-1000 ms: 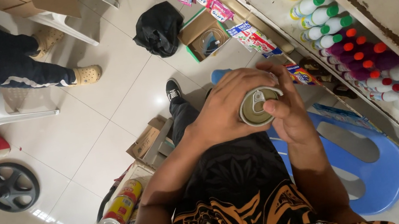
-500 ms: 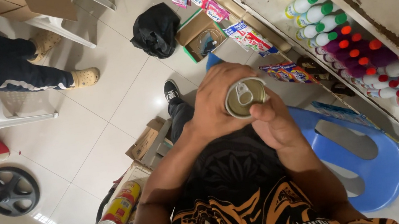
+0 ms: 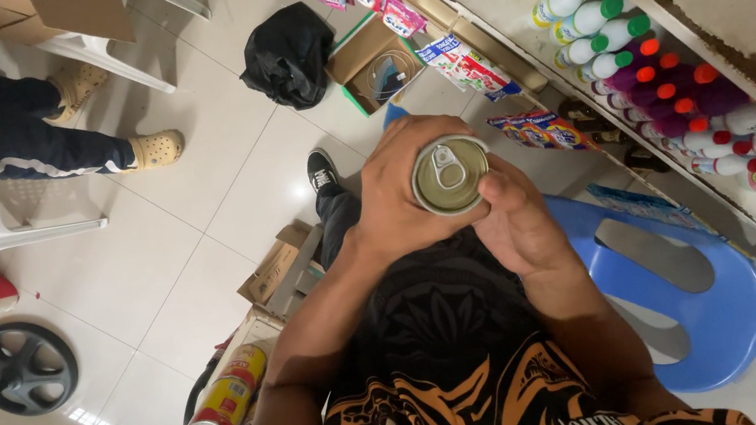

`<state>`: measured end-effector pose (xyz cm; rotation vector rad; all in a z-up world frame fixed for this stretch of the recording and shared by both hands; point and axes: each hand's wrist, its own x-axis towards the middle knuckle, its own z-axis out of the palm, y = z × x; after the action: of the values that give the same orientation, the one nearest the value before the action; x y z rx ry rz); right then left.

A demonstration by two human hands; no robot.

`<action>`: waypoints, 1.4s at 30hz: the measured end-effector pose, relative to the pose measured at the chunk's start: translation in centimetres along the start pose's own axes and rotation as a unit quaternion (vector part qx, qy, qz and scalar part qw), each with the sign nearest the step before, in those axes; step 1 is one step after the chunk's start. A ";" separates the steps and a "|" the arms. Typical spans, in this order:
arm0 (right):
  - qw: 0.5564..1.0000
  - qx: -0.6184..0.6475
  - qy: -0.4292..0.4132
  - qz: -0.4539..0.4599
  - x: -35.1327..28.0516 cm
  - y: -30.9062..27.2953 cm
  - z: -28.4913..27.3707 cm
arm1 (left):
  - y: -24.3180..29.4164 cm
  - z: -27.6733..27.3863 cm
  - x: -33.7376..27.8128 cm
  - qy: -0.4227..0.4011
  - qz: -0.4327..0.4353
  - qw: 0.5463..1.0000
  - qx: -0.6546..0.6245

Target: Wiping down individual cans of food with a cloth and placing them on store shelves.

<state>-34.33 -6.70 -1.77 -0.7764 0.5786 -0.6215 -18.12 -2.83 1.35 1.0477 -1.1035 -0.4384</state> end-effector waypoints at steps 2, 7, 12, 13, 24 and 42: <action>1.000 0.009 -0.001 0.003 -0.1 -0.3 0.3 | 0.1 -0.1 0.0 0.002 -0.004 1.000 -0.007; 0.998 0.065 0.021 -0.002 0.0 -0.5 1.1 | 0.8 -0.1 0.1 0.007 -0.045 0.998 -0.034; 0.974 -0.162 0.038 -0.156 -0.4 -2.3 4.5 | 1.3 -0.7 0.1 0.030 -0.091 0.993 -0.069; 0.945 -0.241 0.053 -0.214 -0.6 -2.2 4.4 | 1.4 -0.8 0.0 0.031 -0.100 0.992 -0.071; 0.897 -0.321 -0.043 -0.300 0.4 -4.7 2.5 | 2.1 -1.6 0.4 -0.006 -0.140 0.978 -0.154; 0.912 -0.273 -0.002 -0.305 0.0 -3.6 2.7 | 1.7 -2.6 0.8 -0.110 -0.105 0.952 -0.267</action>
<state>-33.54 -7.48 2.58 -1.5177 0.5065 -1.0501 -15.83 -1.46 3.05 0.6440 -0.9895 -0.9849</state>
